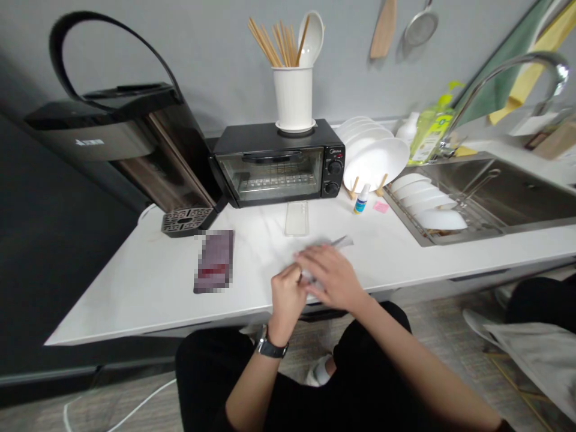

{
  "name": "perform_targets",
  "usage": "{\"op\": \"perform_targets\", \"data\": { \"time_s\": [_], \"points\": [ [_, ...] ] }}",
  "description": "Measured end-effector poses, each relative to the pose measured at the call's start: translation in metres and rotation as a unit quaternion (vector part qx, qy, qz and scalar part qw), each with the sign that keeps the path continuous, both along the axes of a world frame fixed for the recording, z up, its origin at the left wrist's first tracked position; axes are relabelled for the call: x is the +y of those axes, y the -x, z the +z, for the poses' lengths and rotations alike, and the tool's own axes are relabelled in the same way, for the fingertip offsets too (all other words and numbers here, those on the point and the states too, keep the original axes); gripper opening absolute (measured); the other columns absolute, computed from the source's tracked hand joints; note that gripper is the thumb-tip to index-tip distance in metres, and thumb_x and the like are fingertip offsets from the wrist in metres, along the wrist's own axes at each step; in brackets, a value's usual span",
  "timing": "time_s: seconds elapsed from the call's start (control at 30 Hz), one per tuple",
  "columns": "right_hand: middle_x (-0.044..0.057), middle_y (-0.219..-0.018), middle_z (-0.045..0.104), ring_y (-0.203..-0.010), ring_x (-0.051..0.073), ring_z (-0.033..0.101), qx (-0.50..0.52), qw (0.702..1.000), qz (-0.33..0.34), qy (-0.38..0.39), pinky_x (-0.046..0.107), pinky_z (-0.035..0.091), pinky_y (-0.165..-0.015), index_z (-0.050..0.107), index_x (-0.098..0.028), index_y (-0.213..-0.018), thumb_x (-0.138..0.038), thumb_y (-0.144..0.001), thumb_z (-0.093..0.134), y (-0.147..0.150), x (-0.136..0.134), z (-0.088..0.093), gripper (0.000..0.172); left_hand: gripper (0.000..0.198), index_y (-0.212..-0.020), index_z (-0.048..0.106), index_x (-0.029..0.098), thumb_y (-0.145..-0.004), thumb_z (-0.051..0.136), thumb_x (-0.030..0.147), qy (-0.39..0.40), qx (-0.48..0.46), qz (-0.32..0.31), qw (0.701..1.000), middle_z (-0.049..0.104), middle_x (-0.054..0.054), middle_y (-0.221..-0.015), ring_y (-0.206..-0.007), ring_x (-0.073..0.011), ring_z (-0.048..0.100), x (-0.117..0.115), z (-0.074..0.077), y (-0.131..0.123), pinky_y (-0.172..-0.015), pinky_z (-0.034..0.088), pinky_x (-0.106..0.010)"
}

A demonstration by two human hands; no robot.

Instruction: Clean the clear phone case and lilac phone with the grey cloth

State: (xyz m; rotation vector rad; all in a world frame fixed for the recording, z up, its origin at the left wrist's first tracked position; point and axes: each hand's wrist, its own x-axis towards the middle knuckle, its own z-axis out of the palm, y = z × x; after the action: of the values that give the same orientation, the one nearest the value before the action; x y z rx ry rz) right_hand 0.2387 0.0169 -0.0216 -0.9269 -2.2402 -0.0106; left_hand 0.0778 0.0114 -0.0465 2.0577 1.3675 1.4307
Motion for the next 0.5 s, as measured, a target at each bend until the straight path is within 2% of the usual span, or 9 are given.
{"op": "perform_targets", "data": {
  "time_s": [0.07,0.1,0.13,0.2,0.27,0.3,0.33,0.43,0.5],
  "points": [
    [0.019,-0.134,0.067,-0.128,0.035,0.059,0.051,0.992,-0.118,0.019,0.061,0.034,-0.121,0.055,-0.014,-0.146,-0.060,-0.108,0.034,-0.002,0.002,0.001,0.063,0.021,-0.105,0.078,0.021,-0.097,0.058,0.016,-0.011,0.020,-0.019,1.000,0.080,-0.006,-0.095,-0.084,-0.0203,0.075,0.000,-0.001,0.000,-0.079,0.059,-0.030],
    [0.021,-0.135,0.066,-0.131,0.037,0.057,0.064,0.987,-0.146,0.029,0.064,0.029,-0.123,0.055,-0.012,-0.145,-0.063,-0.107,0.034,0.000,0.000,0.002,0.067,0.023,-0.110,0.077,0.022,-0.098,0.058,0.017,-0.014,0.031,-0.023,0.999,0.080,-0.007,-0.100,-0.087,-0.0206,0.076,0.000,-0.002,0.001,-0.082,0.060,-0.031],
    [0.022,-0.140,0.064,-0.136,0.038,0.054,0.057,0.989,-0.135,0.035,0.064,0.025,-0.125,0.052,-0.010,-0.147,-0.067,-0.105,0.034,0.003,-0.003,0.002,0.073,0.022,-0.109,0.077,0.021,-0.098,0.058,0.017,-0.019,0.039,-0.023,0.999,0.080,-0.007,-0.097,-0.084,-0.0205,0.076,0.000,-0.004,0.002,-0.079,0.060,-0.031],
    [0.021,-0.151,0.058,-0.147,0.035,0.045,0.003,0.999,-0.027,0.027,0.059,0.021,-0.129,0.043,-0.009,-0.155,-0.074,-0.102,0.033,0.011,-0.010,0.002,0.085,0.015,-0.095,0.077,0.021,-0.094,0.063,0.016,-0.026,0.044,-0.013,0.999,0.077,-0.004,-0.079,-0.068,-0.0194,0.072,0.001,-0.007,0.005,-0.067,0.059,-0.029],
    [0.018,-0.159,0.052,-0.153,0.031,0.039,-0.042,0.997,0.063,0.009,0.051,0.024,-0.130,0.035,-0.011,-0.162,-0.079,-0.100,0.032,0.014,-0.014,0.001,0.091,0.012,-0.085,0.075,0.021,-0.091,0.066,0.016,-0.029,0.043,-0.010,0.999,0.072,-0.002,-0.068,-0.059,-0.0181,0.068,0.001,-0.008,0.006,-0.061,0.056,-0.028],
    [0.018,-0.160,0.052,-0.153,0.031,0.039,-0.040,0.997,0.061,0.005,0.050,0.026,-0.129,0.032,-0.013,-0.163,-0.079,-0.099,0.031,0.013,-0.013,0.000,0.092,0.013,-0.087,0.076,0.021,-0.092,0.066,0.015,-0.029,0.041,-0.011,0.999,0.073,-0.003,-0.070,-0.061,-0.0181,0.069,0.001,-0.008,0.005,-0.063,0.057,-0.028],
    [0.018,-0.159,0.052,-0.153,0.031,0.040,-0.018,1.000,0.023,0.008,0.052,0.028,-0.128,0.031,-0.014,-0.164,-0.079,-0.100,0.031,0.010,-0.010,-0.001,0.092,0.014,-0.092,0.077,0.021,-0.093,0.064,0.016,-0.027,0.039,-0.011,0.999,0.076,-0.003,-0.076,-0.067,-0.0185,0.071,0.001,-0.007,0.005,-0.068,0.058,-0.029],
    [0.022,-0.154,0.055,-0.150,0.037,0.044,0.071,0.989,-0.127,0.029,0.062,0.023,-0.127,0.034,-0.011,-0.162,-0.075,-0.102,0.028,0.006,-0.005,-0.002,0.087,0.022,-0.112,0.076,0.022,-0.100,0.057,0.020,-0.018,0.036,-0.019,0.999,0.080,-0.006,-0.100,-0.088,-0.0205,0.076,-0.001,-0.006,0.002,-0.083,0.060,-0.032],
    [0.023,-0.153,0.056,-0.151,0.037,0.042,0.058,0.994,-0.092,0.021,0.061,0.020,-0.129,0.037,-0.009,-0.160,-0.076,-0.102,0.028,0.011,-0.009,-0.003,0.089,0.019,-0.110,0.076,0.022,-0.100,0.060,0.024,-0.014,0.033,-0.023,0.999,0.080,-0.006,-0.098,-0.087,-0.0213,0.076,-0.001,-0.007,0.003,-0.081,0.061,-0.032]
  ]
}}
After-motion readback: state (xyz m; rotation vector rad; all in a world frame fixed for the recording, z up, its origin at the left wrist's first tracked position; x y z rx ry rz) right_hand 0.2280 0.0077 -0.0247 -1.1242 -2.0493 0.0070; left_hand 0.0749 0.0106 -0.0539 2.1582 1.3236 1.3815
